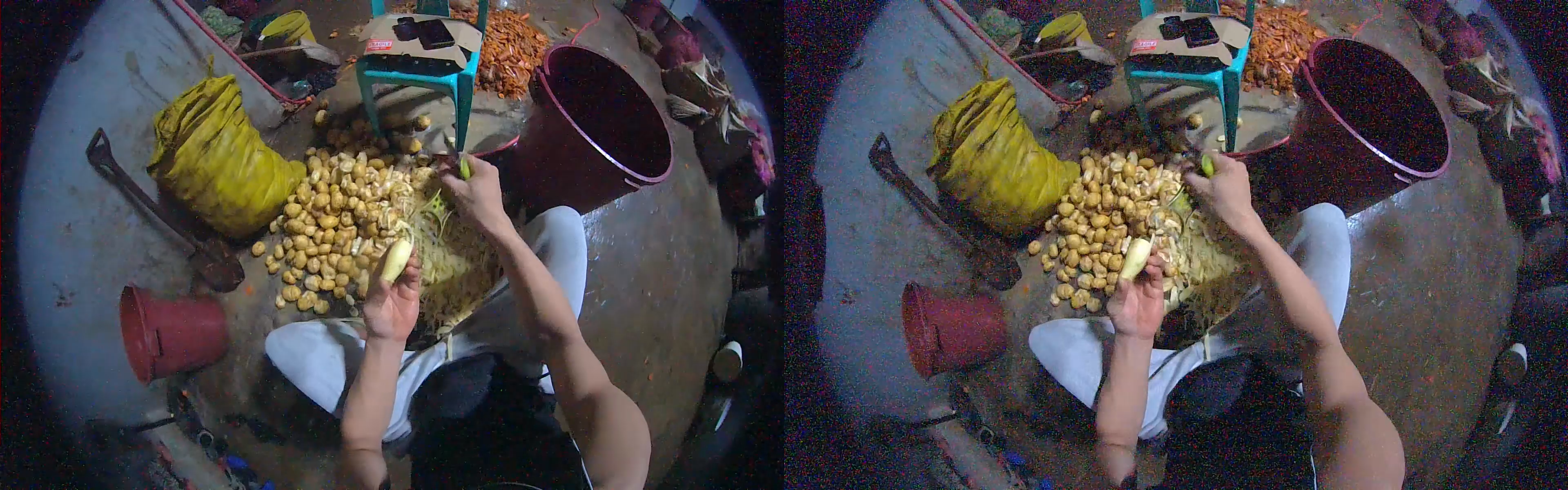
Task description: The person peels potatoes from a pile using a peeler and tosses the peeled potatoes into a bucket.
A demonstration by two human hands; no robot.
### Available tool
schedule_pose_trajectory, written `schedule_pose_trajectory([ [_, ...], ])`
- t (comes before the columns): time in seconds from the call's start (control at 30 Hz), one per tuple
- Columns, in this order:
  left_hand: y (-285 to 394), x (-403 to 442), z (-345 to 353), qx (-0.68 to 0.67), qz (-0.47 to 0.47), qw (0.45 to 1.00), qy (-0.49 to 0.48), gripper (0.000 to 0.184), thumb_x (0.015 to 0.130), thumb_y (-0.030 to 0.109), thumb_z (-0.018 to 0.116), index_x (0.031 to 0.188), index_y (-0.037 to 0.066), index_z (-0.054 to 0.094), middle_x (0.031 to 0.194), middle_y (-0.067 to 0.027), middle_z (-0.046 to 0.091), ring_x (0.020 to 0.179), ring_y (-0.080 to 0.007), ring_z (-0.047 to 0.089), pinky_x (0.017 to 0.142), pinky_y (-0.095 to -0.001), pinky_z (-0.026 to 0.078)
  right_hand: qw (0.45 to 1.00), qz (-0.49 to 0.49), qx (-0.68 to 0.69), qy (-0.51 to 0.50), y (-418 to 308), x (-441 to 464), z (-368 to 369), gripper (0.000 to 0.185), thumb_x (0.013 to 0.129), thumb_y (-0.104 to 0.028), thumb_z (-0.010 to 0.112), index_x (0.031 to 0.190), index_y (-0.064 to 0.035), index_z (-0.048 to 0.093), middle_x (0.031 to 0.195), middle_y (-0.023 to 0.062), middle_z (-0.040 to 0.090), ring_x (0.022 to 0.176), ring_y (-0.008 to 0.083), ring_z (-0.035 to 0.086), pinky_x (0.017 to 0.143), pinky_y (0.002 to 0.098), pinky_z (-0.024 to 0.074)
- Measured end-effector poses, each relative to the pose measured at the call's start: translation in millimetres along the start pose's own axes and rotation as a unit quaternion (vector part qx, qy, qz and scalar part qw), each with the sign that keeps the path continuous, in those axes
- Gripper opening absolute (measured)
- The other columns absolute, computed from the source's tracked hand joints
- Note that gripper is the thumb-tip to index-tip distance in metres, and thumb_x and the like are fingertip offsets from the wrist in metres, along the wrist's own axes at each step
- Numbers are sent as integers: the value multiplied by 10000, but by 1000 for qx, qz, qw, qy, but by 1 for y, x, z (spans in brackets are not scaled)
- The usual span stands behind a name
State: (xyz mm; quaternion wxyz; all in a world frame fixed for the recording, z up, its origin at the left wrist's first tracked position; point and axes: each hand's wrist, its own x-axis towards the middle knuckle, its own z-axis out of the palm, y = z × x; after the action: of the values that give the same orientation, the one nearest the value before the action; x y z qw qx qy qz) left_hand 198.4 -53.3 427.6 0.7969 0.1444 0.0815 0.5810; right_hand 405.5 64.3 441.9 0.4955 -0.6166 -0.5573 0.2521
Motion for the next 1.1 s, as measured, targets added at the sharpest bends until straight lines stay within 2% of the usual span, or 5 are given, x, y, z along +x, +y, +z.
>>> schedule_pose_trajectory([
  [0.1, 1, 0, 0, 21, 44, 995, 90, 664, 785, 185, 733, 1308, -85, 426, 1316, -178, 491, 1200, -277, 493, 1044, -347, 407, 997, -39, 35, -49, -45, -23, -6, 344, 688, -203, 729, 985, -51, 646, 734, 183, 619, 670, 328, 636, 630, 372, 496],
  [0.13, 0, -1, 0, 22, 45, 995, 92, 664, 785, 185, 733, 1308, -85, 426, 1316, -178, 491, 1200, -277, 493, 1044, -347, 407, 993, -51, 78, -71, -49, -31, -2, 175, 697, -67, 686, 847, -22, 607, 696, 20, 566, 653, 70, 521, 629, 248, 452],
  [0.83, 12, -1, -4, 280, 105, 954, 32, 379, 784, 11, 726, 1136, -37, 593, 1110, -122, 623, 1006, -212, 610, 921, -340, 476, 986, -131, 0, -103, -47, -24, -7, 322, 729, -263, 724, 893, 0, 634, 670, 198, 585, 650, 364, 614, 630, 406, 487],
  [1.0, 6, 0, 5, 242, 80, 967, 22, 378, 775, 25, 740, 1121, -33, 598, 1109, -120, 622, 1025, -214, 602, 929, -339, 468, 994, -28, -47, -96, -24, -5, -1, 333, 731, -262, 713, 874, 26, 629, 669, 211, 591, 656, 375, 611, 638, 416, 489],
  [1.1, 7, -3, 0, 258, 78, 963, 15, 369, 774, 35, 742, 1111, -24, 605, 1135, -127, 617, 1039, -221, 596, 932, -347, 466, 983, -119, 55, -126, -36, -17, -1, 204, 751, -144, 649, 823, 36, 587, 628, 145, 528, 585, 164, 510, 605, 326, 451],
])
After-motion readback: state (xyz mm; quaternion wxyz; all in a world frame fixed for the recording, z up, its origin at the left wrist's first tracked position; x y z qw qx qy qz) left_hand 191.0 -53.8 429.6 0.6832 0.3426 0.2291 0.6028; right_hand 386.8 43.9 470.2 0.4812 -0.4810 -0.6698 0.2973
